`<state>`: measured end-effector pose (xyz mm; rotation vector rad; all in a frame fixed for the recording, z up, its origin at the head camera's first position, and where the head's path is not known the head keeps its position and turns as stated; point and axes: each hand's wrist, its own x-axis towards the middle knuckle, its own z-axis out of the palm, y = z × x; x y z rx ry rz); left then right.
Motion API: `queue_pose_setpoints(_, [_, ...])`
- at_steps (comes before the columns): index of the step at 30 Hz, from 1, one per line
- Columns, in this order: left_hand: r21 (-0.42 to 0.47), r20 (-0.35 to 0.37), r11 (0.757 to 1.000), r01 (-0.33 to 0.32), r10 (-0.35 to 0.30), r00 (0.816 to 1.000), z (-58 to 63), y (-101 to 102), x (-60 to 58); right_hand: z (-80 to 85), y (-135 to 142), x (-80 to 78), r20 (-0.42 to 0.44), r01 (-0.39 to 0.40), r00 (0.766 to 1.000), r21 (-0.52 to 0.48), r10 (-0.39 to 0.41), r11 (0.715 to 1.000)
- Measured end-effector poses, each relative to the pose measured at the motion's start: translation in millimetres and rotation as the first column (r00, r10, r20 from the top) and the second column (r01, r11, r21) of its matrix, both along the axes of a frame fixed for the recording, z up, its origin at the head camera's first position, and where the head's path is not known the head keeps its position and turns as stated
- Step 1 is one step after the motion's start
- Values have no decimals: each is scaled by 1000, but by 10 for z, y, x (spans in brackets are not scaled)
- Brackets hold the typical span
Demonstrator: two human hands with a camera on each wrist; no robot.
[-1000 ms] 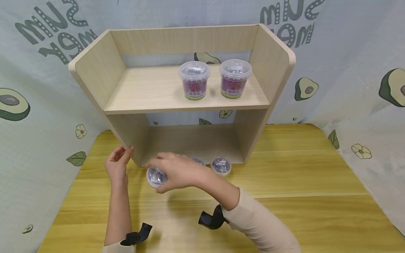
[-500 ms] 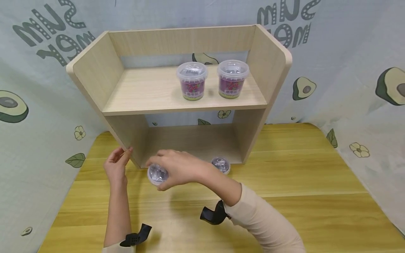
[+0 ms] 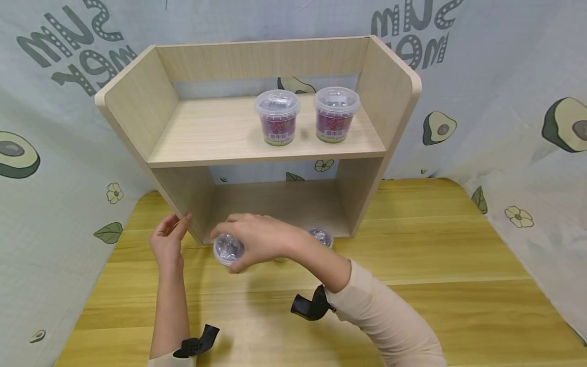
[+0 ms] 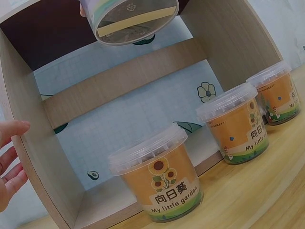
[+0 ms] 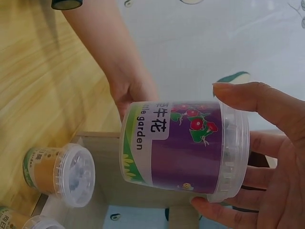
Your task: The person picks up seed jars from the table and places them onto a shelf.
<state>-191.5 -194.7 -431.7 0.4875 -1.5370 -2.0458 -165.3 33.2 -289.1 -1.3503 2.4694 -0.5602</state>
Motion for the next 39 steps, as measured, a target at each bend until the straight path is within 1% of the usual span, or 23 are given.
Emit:
queue_pose_setpoints(4, [-2, 0, 1000, -4, 4, 1000, -8, -9, 0, 17, -1, -11, -7, -3, 1000, 7, 3, 1000])
queue_pose_setpoints(10, [-5, -1, 1000, 3, -3, 1000, -15, -15, -10, 87, 3, -58, -1, 7, 1000, 28, -7, 1000])
queue_pose_setpoints(18, [-2, -8, 1000, -8, 8, 1000, -9, -19, -11, 157, -10, -135, 6, -12, 1000, 49, 12, 999])
queue_pose_setpoints(23, [3, -8, 1000, -8, 8, 1000, -6, -9, -18, 254, -16, -180, -2, -32, 999, 66, 33, 997])
queue_pose_setpoints(31, [-20, 6, 1000, -1, 1, 1000, 4, -1, -18, 412, -18, -223, -18, -49, 999, 61, 50, 997])
queue_pose_setpoints(39, [2, -22, 1000, 0, 0, 1000, -4, 3, -10, 449, -11, -251, -12, -48, 999, 59, 49, 997])
